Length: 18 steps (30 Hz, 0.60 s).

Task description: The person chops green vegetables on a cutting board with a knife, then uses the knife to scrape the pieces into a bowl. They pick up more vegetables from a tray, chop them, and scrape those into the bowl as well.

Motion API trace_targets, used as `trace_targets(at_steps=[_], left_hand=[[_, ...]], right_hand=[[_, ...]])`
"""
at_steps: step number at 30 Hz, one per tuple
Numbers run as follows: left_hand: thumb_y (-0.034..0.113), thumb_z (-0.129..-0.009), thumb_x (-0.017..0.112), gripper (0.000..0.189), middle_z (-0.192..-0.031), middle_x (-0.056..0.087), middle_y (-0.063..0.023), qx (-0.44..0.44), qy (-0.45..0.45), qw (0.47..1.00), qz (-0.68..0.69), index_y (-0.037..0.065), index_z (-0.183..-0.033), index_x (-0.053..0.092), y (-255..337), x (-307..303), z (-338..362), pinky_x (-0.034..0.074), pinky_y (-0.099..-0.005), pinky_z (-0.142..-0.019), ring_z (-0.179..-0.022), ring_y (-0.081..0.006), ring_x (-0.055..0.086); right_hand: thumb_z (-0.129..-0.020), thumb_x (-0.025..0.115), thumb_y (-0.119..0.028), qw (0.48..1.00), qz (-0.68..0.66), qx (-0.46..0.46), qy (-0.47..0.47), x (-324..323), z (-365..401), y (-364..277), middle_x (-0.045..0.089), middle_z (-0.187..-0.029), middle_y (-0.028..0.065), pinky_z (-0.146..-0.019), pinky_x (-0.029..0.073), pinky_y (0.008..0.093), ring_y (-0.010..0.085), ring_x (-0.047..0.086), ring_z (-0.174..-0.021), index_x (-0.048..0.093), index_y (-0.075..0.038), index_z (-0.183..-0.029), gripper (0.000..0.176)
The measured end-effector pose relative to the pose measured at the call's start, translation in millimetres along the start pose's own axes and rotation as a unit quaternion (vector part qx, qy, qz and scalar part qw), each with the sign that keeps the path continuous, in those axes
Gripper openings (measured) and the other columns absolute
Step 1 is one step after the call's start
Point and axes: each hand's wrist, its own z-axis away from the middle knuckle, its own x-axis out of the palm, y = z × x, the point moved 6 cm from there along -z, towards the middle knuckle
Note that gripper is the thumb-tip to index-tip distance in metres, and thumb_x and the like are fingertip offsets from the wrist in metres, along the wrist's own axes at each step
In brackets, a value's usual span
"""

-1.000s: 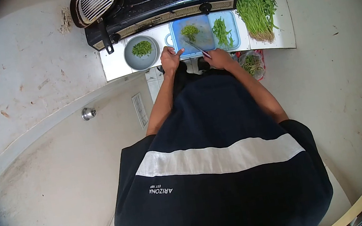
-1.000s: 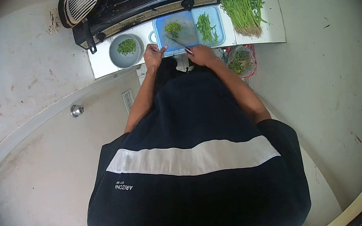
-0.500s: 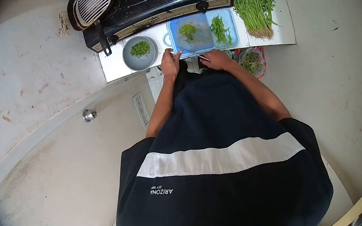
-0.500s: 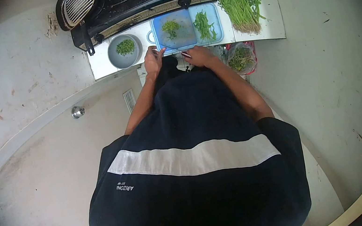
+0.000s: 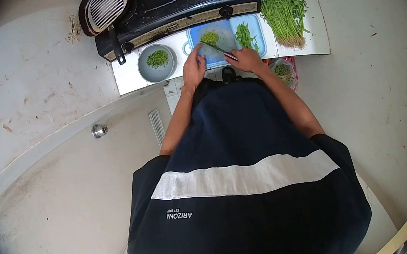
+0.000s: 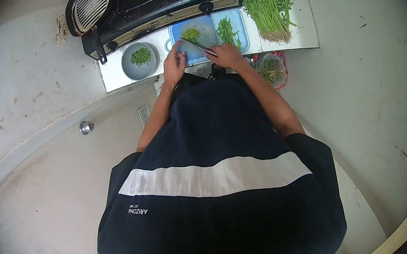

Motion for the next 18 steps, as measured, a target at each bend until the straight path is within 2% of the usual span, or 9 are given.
trace_targets(at_steps=[2,6,7,8,10,12,14,15,18], left_hand=[[0.013,-0.101,0.060,0.042,-0.094,0.071,-0.0205,0.112,-0.125,0.985,-0.032,0.011,-0.142,0.060,16,17,-1,0.055,-0.0398,-0.071,-0.075,-0.0298,0.069],[0.015,-0.098,0.057,0.042,-0.102,0.072,-0.0201,0.163,-0.177,0.966,-0.098,0.015,-0.140,0.061,11,29,-10,0.056,-0.0479,-0.078,-0.086,-0.0403,0.070],[0.018,-0.097,0.057,0.046,-0.101,0.073,-0.0223,0.133,-0.198,0.963,-0.124,0.015,-0.143,0.060,6,29,-14,0.056,-0.0509,-0.080,-0.089,-0.0425,0.070],[0.018,-0.097,0.057,0.046,-0.101,0.073,-0.0223,0.135,-0.200,0.963,-0.124,0.015,-0.143,0.060,4,26,-19,0.056,-0.0509,-0.080,-0.089,-0.0425,0.070],[0.018,-0.095,0.062,0.054,-0.085,0.071,-0.0219,0.130,-0.204,0.963,-0.121,0.017,-0.149,0.056,-4,26,-28,0.056,-0.0486,-0.074,-0.076,-0.0403,0.069],[0.017,-0.094,0.062,0.057,-0.082,0.071,-0.0205,0.135,-0.196,0.962,-0.135,0.018,-0.151,0.054,-4,20,-35,0.057,-0.0470,-0.074,-0.076,-0.0385,0.071],[0.015,-0.094,0.062,0.057,-0.079,0.069,-0.0190,0.083,-0.188,0.976,-0.075,0.018,-0.151,0.054,0,9,-41,0.057,-0.0447,-0.074,-0.074,-0.0352,0.071],[0.013,-0.096,0.060,0.055,-0.076,0.066,-0.0169,0.089,-0.169,0.981,-0.045,0.018,-0.151,0.055,-2,3,-41,0.056,-0.0424,-0.072,-0.069,-0.0306,0.069],[0.013,-0.099,0.057,0.049,-0.068,0.062,-0.0168,0.098,-0.102,0.990,-0.012,0.015,-0.148,0.057,-3,-15,-43,0.054,-0.0426,-0.068,-0.062,-0.0327,0.066]], right_hand=[[-0.098,0.062,-0.053,0.999,0.016,-0.037,0.014,-8,1,-2,0.072,-0.075,0.0193,-0.072,0.058,0.0506,0.0405,0.072,-0.075,0.074,-0.008,-0.094,0.048],[-0.097,0.064,-0.053,0.997,0.046,-0.053,0.024,-15,10,-5,0.072,-0.074,0.0178,-0.070,0.057,0.0497,0.0389,0.072,-0.074,0.074,-0.008,-0.093,0.046],[-0.097,0.064,-0.053,0.997,0.038,-0.057,0.021,-16,13,-5,0.072,-0.076,0.0174,-0.070,0.057,0.0507,0.0386,0.072,-0.074,0.075,-0.008,-0.093,0.046],[-0.096,0.064,-0.053,0.997,0.032,-0.061,0.020,-20,13,-6,0.073,-0.077,0.0170,-0.070,0.057,0.0516,0.0383,0.073,-0.075,0.077,-0.009,-0.093,0.047],[-0.097,0.063,-0.054,0.996,0.037,-0.063,0.044,-19,17,-2,0.072,-0.076,0.0164,-0.069,0.056,0.0513,0.0386,0.072,-0.075,0.075,-0.009,-0.095,0.047],[-0.097,0.063,-0.055,0.995,0.039,-0.065,0.064,-16,23,-3,0.072,-0.074,0.0158,-0.067,0.056,0.0511,0.0388,0.072,-0.074,0.073,-0.009,-0.096,0.048],[-0.099,0.060,-0.056,0.995,0.034,-0.021,0.086,-15,27,-1,0.071,-0.073,0.0146,-0.063,0.055,0.0504,0.0386,0.072,-0.073,0.066,-0.009,-0.099,0.047],[-0.099,0.060,-0.056,0.996,0.034,-0.019,0.085,-9,29,0,0.071,-0.073,0.0146,-0.063,0.055,0.0504,0.0386,0.072,-0.073,0.066,-0.009,-0.099,0.047],[-0.100,0.061,-0.055,0.997,0.020,-0.021,0.068,8,30,-3,0.071,-0.076,0.0158,-0.064,0.055,0.0503,0.0386,0.070,-0.070,0.061,-0.008,-0.099,0.047]])
